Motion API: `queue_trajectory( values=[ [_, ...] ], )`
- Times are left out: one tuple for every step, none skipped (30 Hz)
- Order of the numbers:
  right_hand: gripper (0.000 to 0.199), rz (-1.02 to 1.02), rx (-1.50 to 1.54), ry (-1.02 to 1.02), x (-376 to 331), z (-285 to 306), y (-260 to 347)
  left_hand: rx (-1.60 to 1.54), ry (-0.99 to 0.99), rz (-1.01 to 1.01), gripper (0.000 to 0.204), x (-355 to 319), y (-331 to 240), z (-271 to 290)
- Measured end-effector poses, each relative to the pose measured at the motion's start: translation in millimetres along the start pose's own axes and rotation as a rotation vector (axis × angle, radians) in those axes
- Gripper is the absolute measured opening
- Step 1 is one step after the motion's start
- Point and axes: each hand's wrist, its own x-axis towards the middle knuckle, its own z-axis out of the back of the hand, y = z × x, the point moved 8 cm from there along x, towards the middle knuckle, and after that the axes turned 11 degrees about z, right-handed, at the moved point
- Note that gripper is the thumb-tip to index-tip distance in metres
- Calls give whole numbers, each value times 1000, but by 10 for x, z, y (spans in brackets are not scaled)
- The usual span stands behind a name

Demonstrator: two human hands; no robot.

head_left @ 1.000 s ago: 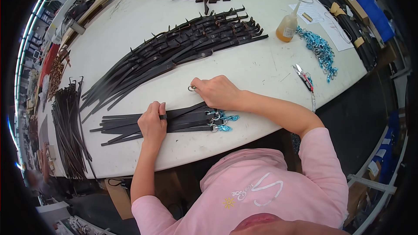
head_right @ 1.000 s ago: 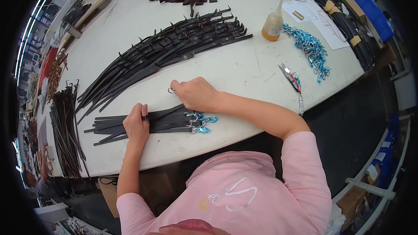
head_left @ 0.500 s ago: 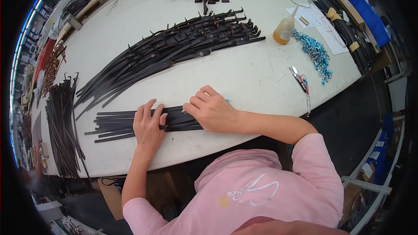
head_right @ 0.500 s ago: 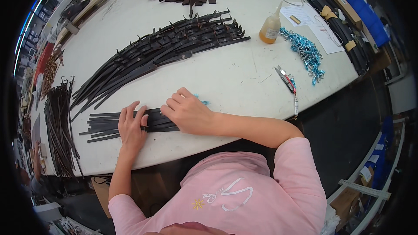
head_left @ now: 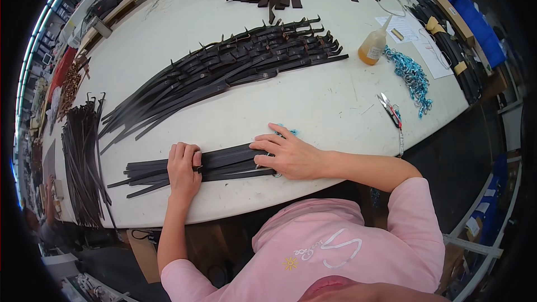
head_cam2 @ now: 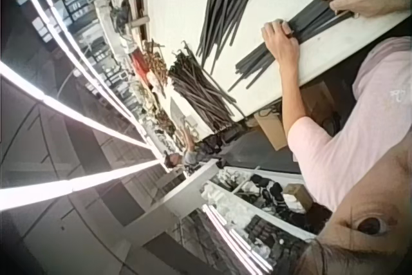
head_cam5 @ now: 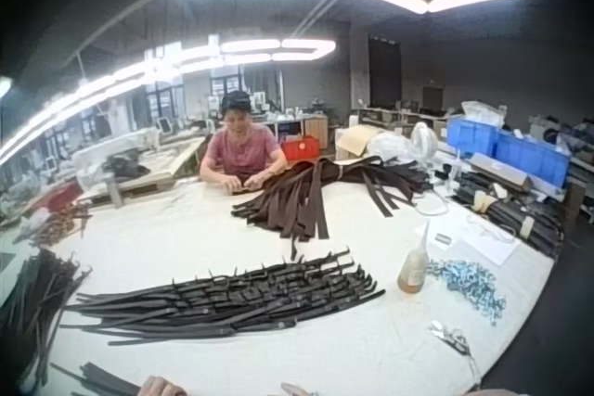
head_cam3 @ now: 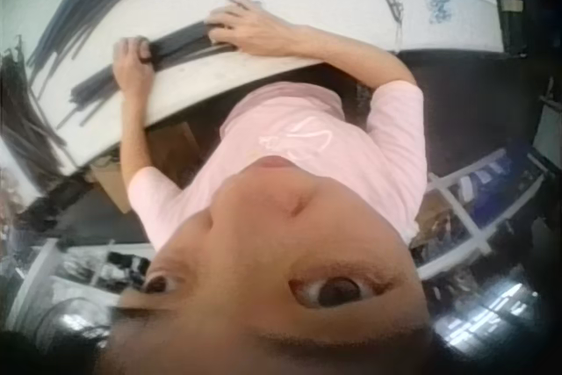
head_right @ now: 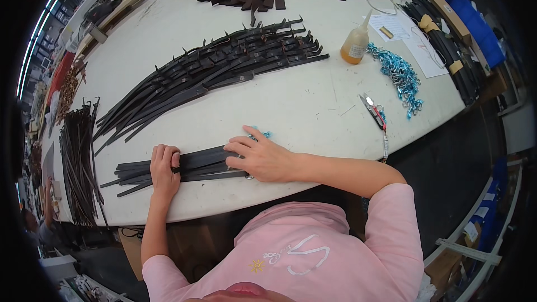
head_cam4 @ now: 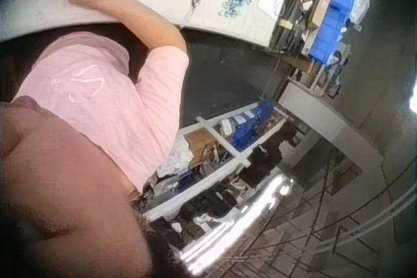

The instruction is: The person attaches small blue metal charms to black leather straps using silver split rings. They pick up a strap and a ring, thread the strap through the ring, and then attach the charm to the ring, repeating this process for multiple units.

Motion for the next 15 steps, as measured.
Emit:
queue_trajectory(
  values=[
    [28, 0, 3, 9, 8, -6, -5, 1, 11, 9, 7, 3, 10, -9],
    [27, -15, 36, -21, 3, 20, -19, 4, -27, 8, 7, 3, -11, 28],
    [25, -29, 69, -51, -6, 47, -33, 8, -65, 7, 7, -1, -50, 72],
    [23, -44, 102, -81, -18, 79, -48, 12, -102, 5, 9, -3, -80, 124],
    [22, -58, 103, -152, -16, 177, -78, 34, -121, 29, 10, 8, -62, 194],
    [21, -72, 105, -222, -23, 296, -123, 57, -139, 53, 14, 23, -21, 284],
    [20, -86, 108, -293, -30, 427, -173, 79, -156, 77, 20, 36, 50, 359],
    [17, -122, 41, -335, -40, 574, -232, -2, -237, 114, 20, 53, 241, 491],
    [15, -162, -28, -373, -58, 715, -306, -70, -266, 149, 17, 125, 272, 673],
    [15, -245, 83, -364, -61, 792, -434, 8, -280, 190, 13, 233, 257, 871],
    [14, -322, 202, -355, -45, 846, -547, 102, -377, 153, 18, 313, 173, 1079],
    [14, -407, 311, -346, -54, 866, -675, 117, -350, 217, 23, 418, 29, 1215],
    [15, -379, 355, -441, -17, 935, -739, 35, -362, 195, 23, 512, -149, 1228],
    [16, -420, 422, -451, 31, 943, -802, -41, -371, 175, 23, 598, -338, 1200],
    [17, -454, 497, -459, 103, 958, -837, -147, -340, 109, 22, 671, -542, 1060]
  ],
)
